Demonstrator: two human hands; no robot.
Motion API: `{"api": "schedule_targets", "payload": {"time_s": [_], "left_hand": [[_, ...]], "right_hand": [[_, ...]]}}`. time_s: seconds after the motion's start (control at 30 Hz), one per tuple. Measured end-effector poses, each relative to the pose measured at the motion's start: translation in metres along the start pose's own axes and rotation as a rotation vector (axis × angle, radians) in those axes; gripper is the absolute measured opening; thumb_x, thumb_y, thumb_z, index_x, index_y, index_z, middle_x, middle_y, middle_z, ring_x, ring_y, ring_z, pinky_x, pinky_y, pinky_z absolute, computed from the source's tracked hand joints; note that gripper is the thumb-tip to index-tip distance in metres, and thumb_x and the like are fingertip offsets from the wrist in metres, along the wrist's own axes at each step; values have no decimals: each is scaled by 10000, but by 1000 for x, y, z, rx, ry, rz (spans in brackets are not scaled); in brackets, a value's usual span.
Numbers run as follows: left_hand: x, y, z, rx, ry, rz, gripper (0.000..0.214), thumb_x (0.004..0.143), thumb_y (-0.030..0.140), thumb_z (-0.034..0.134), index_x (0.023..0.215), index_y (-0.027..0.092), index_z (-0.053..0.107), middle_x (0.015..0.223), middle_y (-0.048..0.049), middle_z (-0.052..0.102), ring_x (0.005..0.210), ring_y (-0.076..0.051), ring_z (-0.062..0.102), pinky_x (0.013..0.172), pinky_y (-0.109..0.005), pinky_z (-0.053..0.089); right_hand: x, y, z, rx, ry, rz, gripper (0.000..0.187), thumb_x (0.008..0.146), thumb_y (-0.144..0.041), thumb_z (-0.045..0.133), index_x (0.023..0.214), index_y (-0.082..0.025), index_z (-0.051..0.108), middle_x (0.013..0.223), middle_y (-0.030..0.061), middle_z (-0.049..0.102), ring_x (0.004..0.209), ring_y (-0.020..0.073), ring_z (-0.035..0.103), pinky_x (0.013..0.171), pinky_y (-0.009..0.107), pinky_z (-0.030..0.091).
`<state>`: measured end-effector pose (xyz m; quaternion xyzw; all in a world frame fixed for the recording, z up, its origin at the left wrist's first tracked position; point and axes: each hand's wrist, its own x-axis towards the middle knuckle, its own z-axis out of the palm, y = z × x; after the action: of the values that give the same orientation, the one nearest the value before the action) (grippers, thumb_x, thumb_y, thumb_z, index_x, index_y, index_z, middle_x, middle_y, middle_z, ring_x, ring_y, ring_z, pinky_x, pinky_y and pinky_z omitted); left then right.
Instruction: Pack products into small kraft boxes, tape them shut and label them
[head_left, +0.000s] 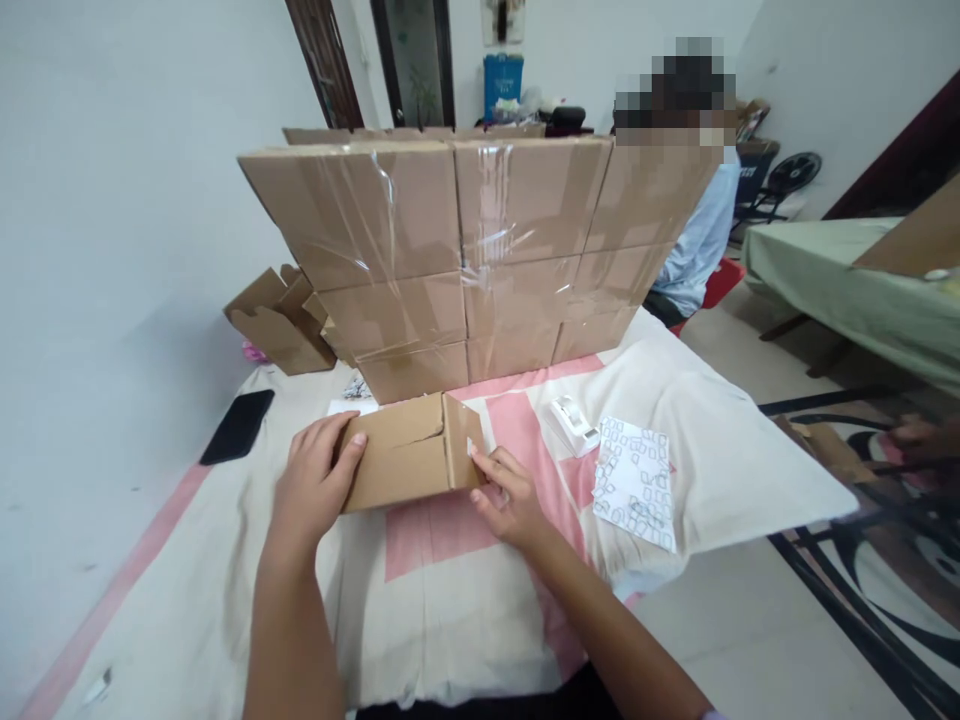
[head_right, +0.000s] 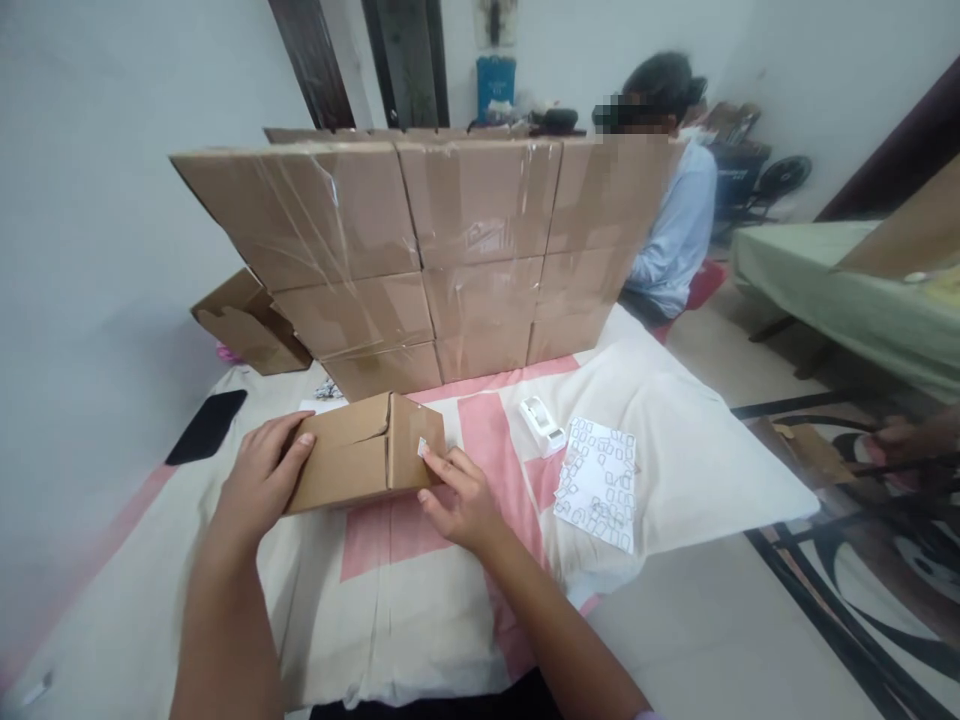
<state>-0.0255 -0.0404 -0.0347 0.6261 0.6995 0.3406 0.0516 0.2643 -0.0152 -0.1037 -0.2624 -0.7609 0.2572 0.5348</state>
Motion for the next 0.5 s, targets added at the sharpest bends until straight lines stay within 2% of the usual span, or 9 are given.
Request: {"api": "schedule_targets", "payload": {"time_s": [0.03,0.07,0.13,0.2,0.27,0.33,0.37,0.4,0.5], "left_hand": [[1,-3,-2,-13,-12,20,488,995,594,370,1281,263,587,1337,-85,631,1303,-323,506,1144,-536,384],[1,-5,-5,-29,-29,46,476,995,590,376,1267,265,591,1332,-83,631,1297,-322,509,1142,-534,385],[-1,-9,-9,-65,-67,111,440,993,572,400,1255,277,596,1335,-73,625,1297,-316,510,1141,-523,384],[-6,-10,-9,-108,-80,167,406,985,545,447,1270,295,593,1353,-61,614,1310,-307,506,1149,-507,376],[-16,-11,0,-199,8,186,380,977,510,486,1262,285,598,1359,-69,599,1311,-296,514,1147,-489,382],[-27,-11,20,-343,194,148,347,986,484,460,1188,246,612,1300,-92,601,1265,-282,544,1112,-468,419],[-33,-11,33,-412,295,105,342,998,473,417,1135,228,612,1239,-101,610,1215,-274,565,1070,-457,450],[-37,-11,46,-456,337,55,336,1000,469,399,1082,220,610,1158,-98,620,1145,-263,587,1006,-436,484],[-45,-9,79,-475,201,-18,245,972,416,492,1036,221,626,1064,-74,641,1010,-229,626,837,-357,525]], "right_hand": [[4,-8,-6,-57,-61,24,648,890,-300,665,1517,-288,502,1116,92,556,891,202,585,776,368,542],[10,-17,-13,-119,-146,55,785,833,-316,722,1562,-291,431,1307,134,510,1017,239,595,859,416,550],[23,-36,-23,-231,-350,113,1100,707,-348,812,1641,-287,234,1568,175,315,1239,326,543,982,493,526],[34,-50,-29,-279,-496,128,1280,633,-361,844,1660,-279,85,1618,175,271,1350,362,485,1022,500,517],[39,-59,-38,-265,-524,93,1287,616,-357,842,1651,-273,81,1589,162,340,1406,362,447,1065,489,498],[32,-61,-59,-248,-452,99,1220,614,-368,834,1626,-256,162,1549,159,403,1412,364,445,1107,494,468],[23,-59,-77,-257,-388,134,1167,627,-387,826,1608,-246,211,1533,161,428,1401,371,458,1121,505,453],[11,-57,-100,-287,-313,203,1114,642,-419,817,1589,-241,259,1510,160,458,1365,373,497,1112,508,460],[-36,-40,-186,-549,79,350,1036,726,-586,741,1581,-231,275,1512,162,457,1404,431,447,1169,611,355]]}}
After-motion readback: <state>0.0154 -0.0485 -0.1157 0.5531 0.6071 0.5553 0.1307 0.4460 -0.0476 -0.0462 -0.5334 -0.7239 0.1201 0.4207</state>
